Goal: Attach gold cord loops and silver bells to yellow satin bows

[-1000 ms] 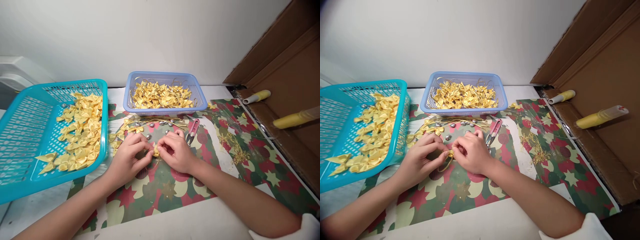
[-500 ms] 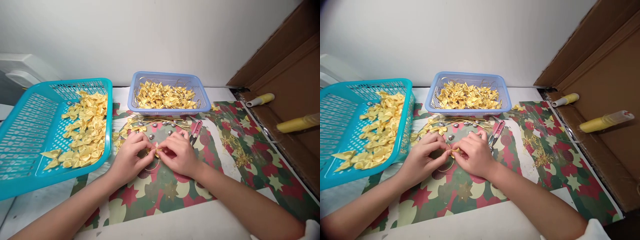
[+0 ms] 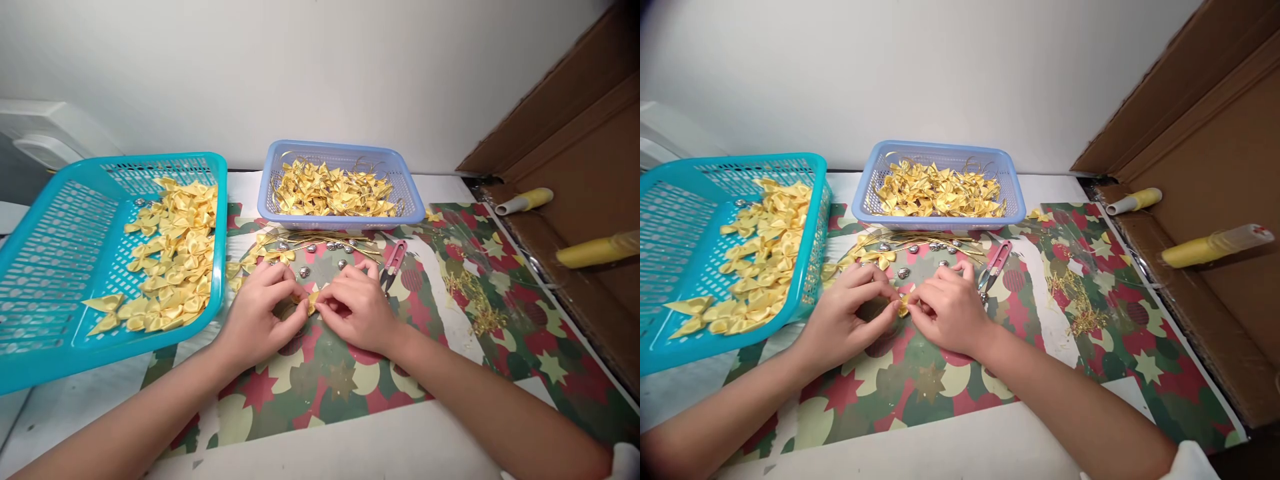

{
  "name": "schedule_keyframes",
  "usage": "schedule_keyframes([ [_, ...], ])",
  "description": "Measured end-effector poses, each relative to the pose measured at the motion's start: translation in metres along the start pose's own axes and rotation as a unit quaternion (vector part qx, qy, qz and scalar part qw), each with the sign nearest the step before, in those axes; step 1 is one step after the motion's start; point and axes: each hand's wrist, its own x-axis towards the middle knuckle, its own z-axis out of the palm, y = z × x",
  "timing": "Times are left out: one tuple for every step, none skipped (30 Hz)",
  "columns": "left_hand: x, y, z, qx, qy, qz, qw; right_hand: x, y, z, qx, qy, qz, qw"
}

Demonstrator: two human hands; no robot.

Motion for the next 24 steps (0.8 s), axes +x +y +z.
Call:
schedule_keyframes([
  [0.000,0.000,0.000,0.003,0.001,0.000,1.000,0.000,0.000,0.000,-0.001,-0.002,0.000,1.000],
  [0.000,0.000,0.000,0.007,0.002,0.000,1.000,0.000,-0.001,0.000,-0.004,-0.006,0.000,1.000],
  [0.000,0.000,0.000,0.009,0.003,0.001,1.000,0.000,-0.001,-0.001,-0.008,-0.010,-0.001,1.000],
  [0.000,0.000,0.000,0.011,0.005,0.002,1.000,0.000,-0.001,-0.001,-0.012,-0.014,-0.003,1.000],
  [0.000,0.000,0.000,0.012,0.008,0.004,1.000,0.001,-0.002,-0.001,-0.014,-0.017,-0.006,1.000],
  [0.000,0.000,0.000,0.011,0.011,0.006,1.000,0.001,-0.002,-0.002,-0.016,-0.019,-0.010,1.000],
  [0.000,0.000,-0.001,0.010,0.014,0.007,1.000,0.000,-0.002,-0.002,-0.018,-0.022,-0.014,1.000],
  [0.001,0.001,-0.001,0.009,0.018,0.008,1.000,0.000,-0.002,-0.002,-0.020,-0.024,-0.016,0.999],
  [0.001,0.001,-0.002,0.007,0.020,0.007,1.000,0.000,-0.002,-0.002,-0.021,-0.026,-0.018,0.999],
  [0.001,0.001,-0.003,0.005,0.020,0.005,1.000,0.000,-0.002,-0.002,-0.023,-0.029,-0.019,0.999],
  [0.002,0.001,-0.004,0.003,0.018,0.003,1.000,0.000,-0.002,-0.001,-0.023,-0.031,-0.018,0.999],
  [0.002,0.002,-0.006,0.002,0.016,0.000,1.000,0.000,-0.002,-0.001,-0.021,-0.032,-0.018,0.999],
  [0.002,0.002,-0.009,0.001,0.014,-0.002,1.000,0.000,-0.002,-0.001,-0.019,-0.032,-0.018,0.999],
  [0.002,0.003,-0.011,0.001,0.013,-0.002,1.000,0.000,-0.002,0.000,-0.017,-0.032,-0.019,0.999],
  [0.002,0.004,-0.014,0.002,0.012,0.002,1.000,0.000,-0.002,0.000,-0.016,-0.032,-0.020,0.999],
  [0.002,0.005,-0.016,0.004,0.012,0.010,1.000,0.000,-0.002,0.000,-0.015,-0.032,-0.021,0.999],
  [0.001,0.006,-0.017,0.006,0.008,0.022,1.000,0.001,-0.002,0.000,-0.015,-0.031,-0.022,0.999],
  [-0.001,0.006,-0.018,0.010,0.001,0.039,0.999,0.001,-0.002,0.000,-0.016,-0.029,-0.024,0.999],
  [-0.003,0.006,-0.018,0.015,-0.004,0.056,0.998,0.001,-0.003,0.000,-0.015,-0.027,-0.026,0.999],
  [-0.005,0.005,-0.017,0.022,-0.007,0.068,0.997,0.001,-0.003,0.000,-0.013,-0.024,-0.029,0.999],
  [-0.007,0.004,-0.016,0.029,-0.004,0.072,0.997,0.002,-0.004,0.000,-0.011,-0.023,-0.031,0.999],
  [-0.010,0.004,-0.014,0.039,0.005,0.073,0.997,0.002,-0.004,0.000,-0.010,-0.022,-0.032,0.999],
  [-0.012,0.003,-0.013,0.049,0.017,0.070,0.996,0.002,-0.004,0.000,-0.008,-0.024,-0.031,0.999],
  [-0.014,0.002,-0.011,0.061,0.030,0.068,0.995,0.002,-0.005,0.000,-0.006,-0.027,-0.029,0.999],
])
